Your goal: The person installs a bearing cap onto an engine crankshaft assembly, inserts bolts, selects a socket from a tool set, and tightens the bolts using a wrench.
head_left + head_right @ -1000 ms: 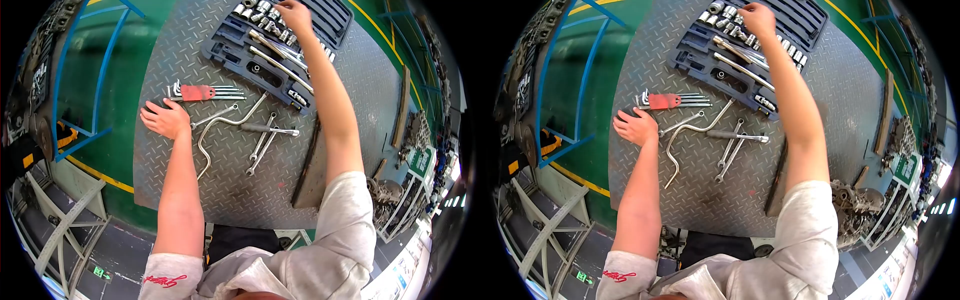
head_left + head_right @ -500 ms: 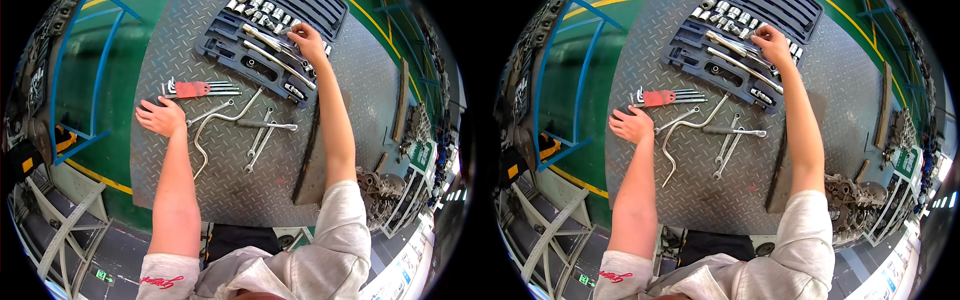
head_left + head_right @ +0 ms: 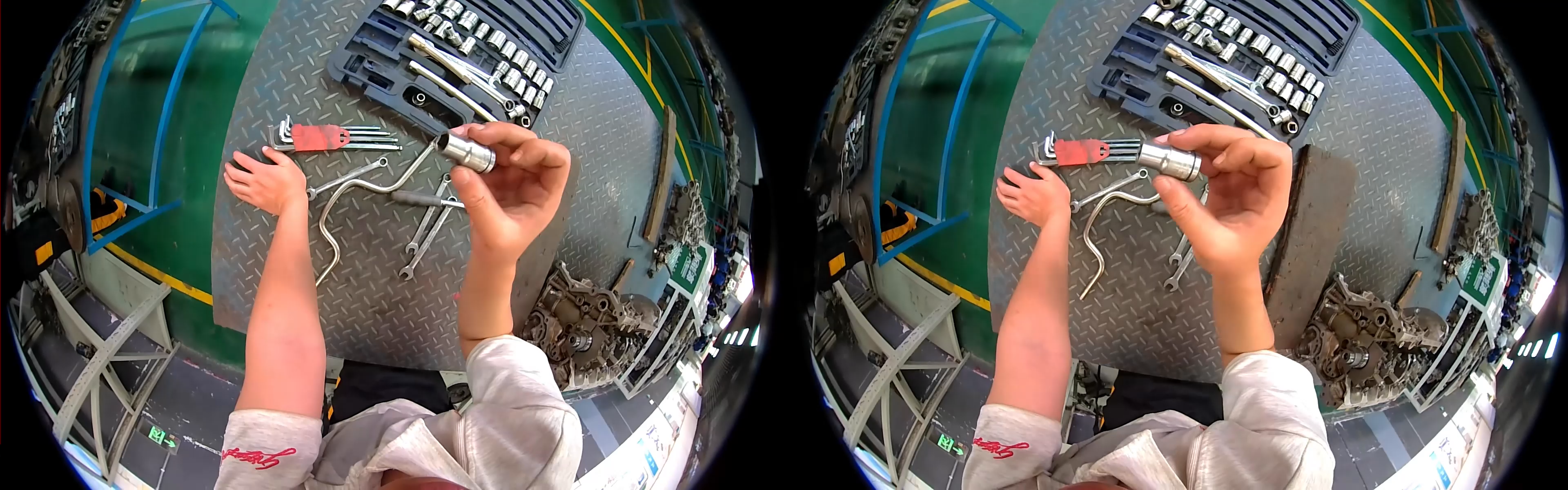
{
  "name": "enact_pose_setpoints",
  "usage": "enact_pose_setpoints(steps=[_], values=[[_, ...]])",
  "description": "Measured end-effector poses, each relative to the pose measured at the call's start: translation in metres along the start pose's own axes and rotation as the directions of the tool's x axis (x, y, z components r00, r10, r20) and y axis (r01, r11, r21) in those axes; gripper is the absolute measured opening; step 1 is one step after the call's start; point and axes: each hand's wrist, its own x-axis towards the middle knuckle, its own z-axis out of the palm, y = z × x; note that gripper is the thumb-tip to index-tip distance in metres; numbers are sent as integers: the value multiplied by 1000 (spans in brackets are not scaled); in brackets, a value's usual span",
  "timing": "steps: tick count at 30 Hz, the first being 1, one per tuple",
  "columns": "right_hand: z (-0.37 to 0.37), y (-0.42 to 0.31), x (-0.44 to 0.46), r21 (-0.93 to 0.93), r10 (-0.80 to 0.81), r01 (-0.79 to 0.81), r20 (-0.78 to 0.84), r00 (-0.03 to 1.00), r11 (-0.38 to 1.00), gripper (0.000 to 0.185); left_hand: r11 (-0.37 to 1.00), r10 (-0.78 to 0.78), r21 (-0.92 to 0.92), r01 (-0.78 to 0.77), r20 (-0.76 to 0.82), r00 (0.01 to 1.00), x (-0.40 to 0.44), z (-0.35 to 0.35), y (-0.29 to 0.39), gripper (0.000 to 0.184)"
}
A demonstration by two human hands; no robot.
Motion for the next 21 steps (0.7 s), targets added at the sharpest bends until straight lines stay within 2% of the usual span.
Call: enact_pose_setpoints(steps=[7, 16, 21], values=[[0, -4, -9, -240, -95, 108, 65, 993, 965, 50, 1000, 11, -2, -11, -21, 1000, 0, 2, -1, 50], [-6, -12, -8, -349, -187, 192, 48, 981, 917, 62, 1000, 16, 3, -16, -45, 999, -1, 5, -3, 51], [-13, -10, -10, -381, -134, 133, 25, 991, 915, 60, 1000, 14, 10, -13, -25, 1000, -2, 4, -1, 50]])
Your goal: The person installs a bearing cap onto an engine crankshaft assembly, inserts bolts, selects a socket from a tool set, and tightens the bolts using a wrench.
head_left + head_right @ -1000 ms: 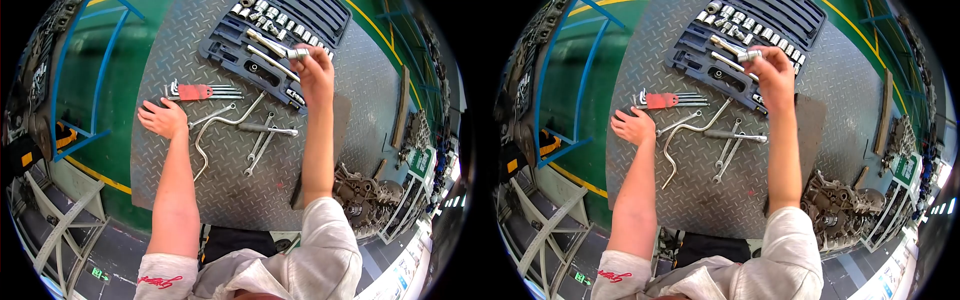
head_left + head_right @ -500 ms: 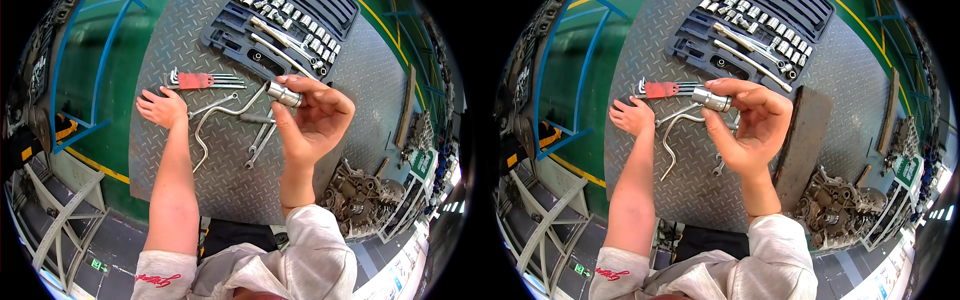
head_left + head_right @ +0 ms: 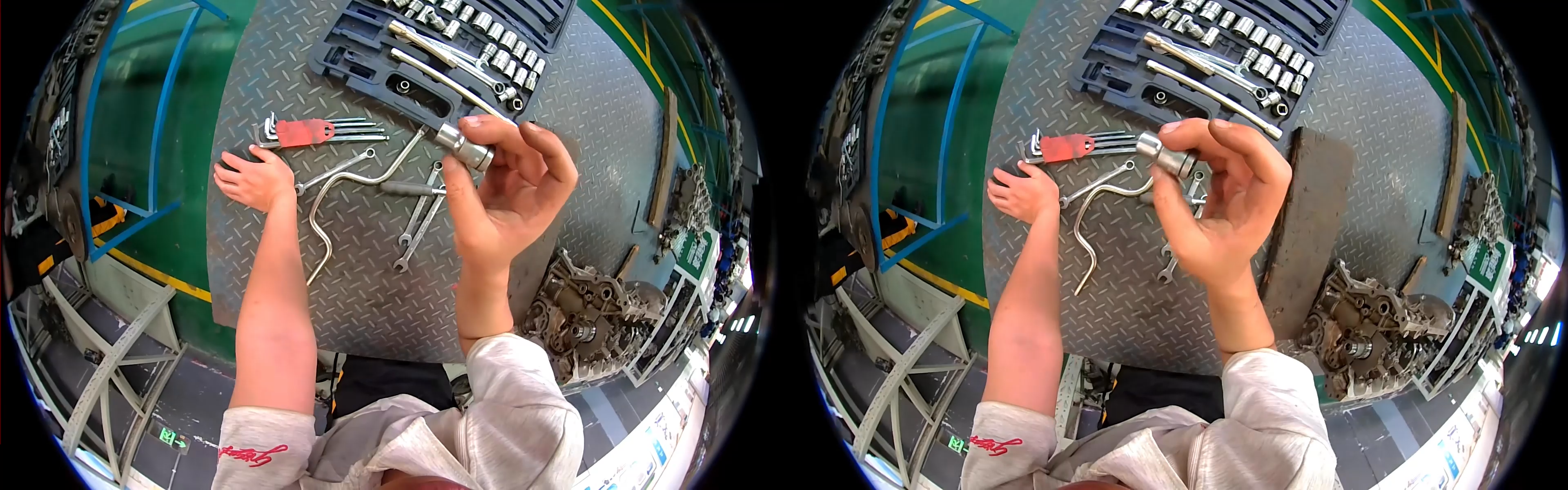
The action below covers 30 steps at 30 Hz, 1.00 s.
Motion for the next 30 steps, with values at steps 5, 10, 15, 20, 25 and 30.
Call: enact_pose_setpoints(steps=[5, 10, 15, 20, 25, 30], values=[[-33, 79, 25, -231, 355, -363, -79, 932, 903, 33, 1000, -12, -20, 12, 3, 1000, 0, 0, 1, 50], [-84, 208, 83, -62, 693, -694, -31, 720, 718, 22, 1000, -11, -8, 11, 16, 1000, 1, -2, 0, 52], [-75, 240, 114, 99, 836, -844, 114, 536, 527, 24, 1000, -4, -12, 4, 16, 1000, 1, -2, -1, 51], [-54, 250, 131, -470, 786, -666, 108, 608, 579, 29, 1000, -22, -11, 23, 34, 999, 3, -4, 0, 51], [-48, 246, 113, -800, 641, -292, 145, 754, 524, 42, 1000, -15, -10, 16, 62, 998, 4, -6, 1, 53], [-55, 255, 106, -722, 652, -406, 82, 754, 560, 36, 1000, -19, -18, 20, 59, 998, 3, -5, 1, 53]])
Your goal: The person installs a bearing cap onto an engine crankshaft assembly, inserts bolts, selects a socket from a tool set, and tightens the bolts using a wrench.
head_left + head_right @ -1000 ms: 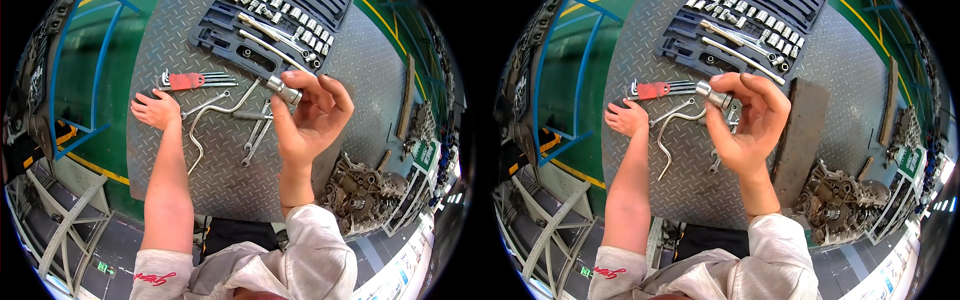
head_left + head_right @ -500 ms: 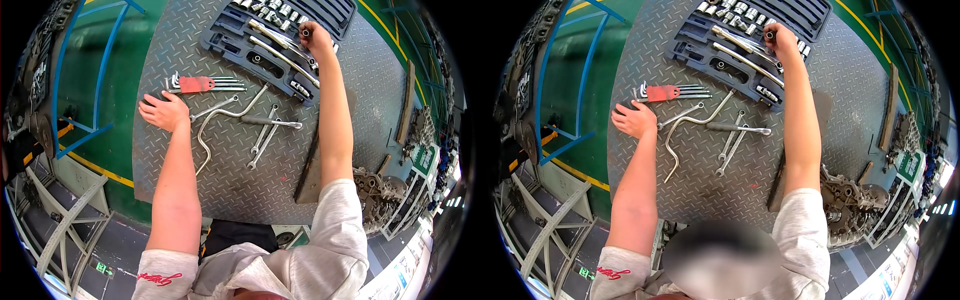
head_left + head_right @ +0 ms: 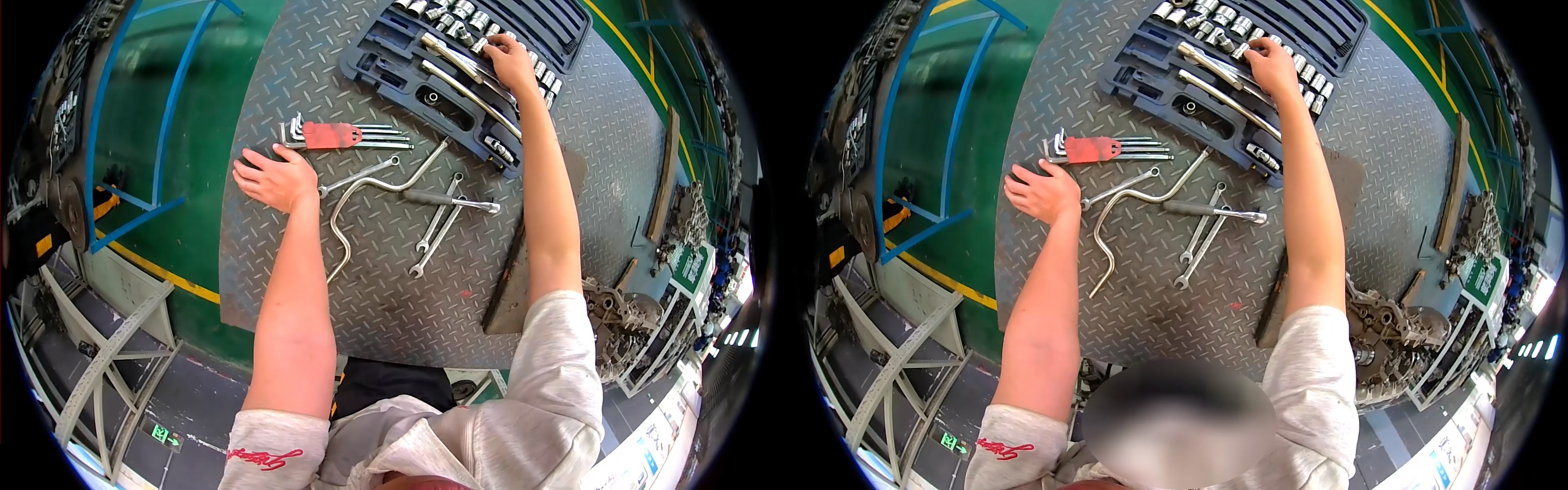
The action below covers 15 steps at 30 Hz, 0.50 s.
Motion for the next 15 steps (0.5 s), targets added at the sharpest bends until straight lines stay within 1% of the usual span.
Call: enact_pose_setpoints(steps=[2, 3, 4, 6, 7, 8, 10, 11, 12, 14, 15], values=[[1, -11, -2, -160, -90, 72, -105, 990, 984, 37, 1000, -3, 1, 3, 1, 1000, 0, 1, 0, 53], [3, -17, -4, -104, -121, 106, -148, 982, 989, 39, 1000, 4, 2, -4, -9, 1000, -1, 2, -1, 53], [1, -25, -1, -103, -124, 110, -144, 982, 989, 39, 1000, 8, 6, -8, -20, 1000, 0, 3, -2, 52], [4, -31, 5, -79, -185, 183, -19, 983, 980, 38, 1000, 2, 7, -2, -17, 1000, 0, 2, -2, 52], [8, -30, 8, -123, -265, 261, -16, 964, 957, 38, 1000, -1, 0, 1, -10, 1000, 0, 2, -1, 52], [10, -29, 11, -122, -262, 258, -15, 965, 959, 38, 1000, 2, 3, -2, -9, 1000, 0, 2, -1, 52], [9, -28, 18, -21, -144, 145, 22, 989, 989, 37, 1000, 5, -13, -6, -8, 1000, 0, 2, -1, 52], [8, -23, 22, -40, -156, 156, -1, 988, 987, 37, 1000, 5, -7, -5, -5, 1000, 0, 2, -2, 52], [9, -18, 26, 46, -77, 76, 9, 997, 996, 37, 1000, 5, -6, -5, -5, 1000, 0, 2, -2, 53], [8, -11, 28, 130, 0, -5, 39, 999, 991, 37, 1000, 6, -7, -6, -3, 1000, 0, 3, -2, 53], [6, -10, 28, 162, 13, -24, 64, 998, 987, 37, 1000, 9, -7, -9, -14, 1000, 0, 4, -3, 53]])
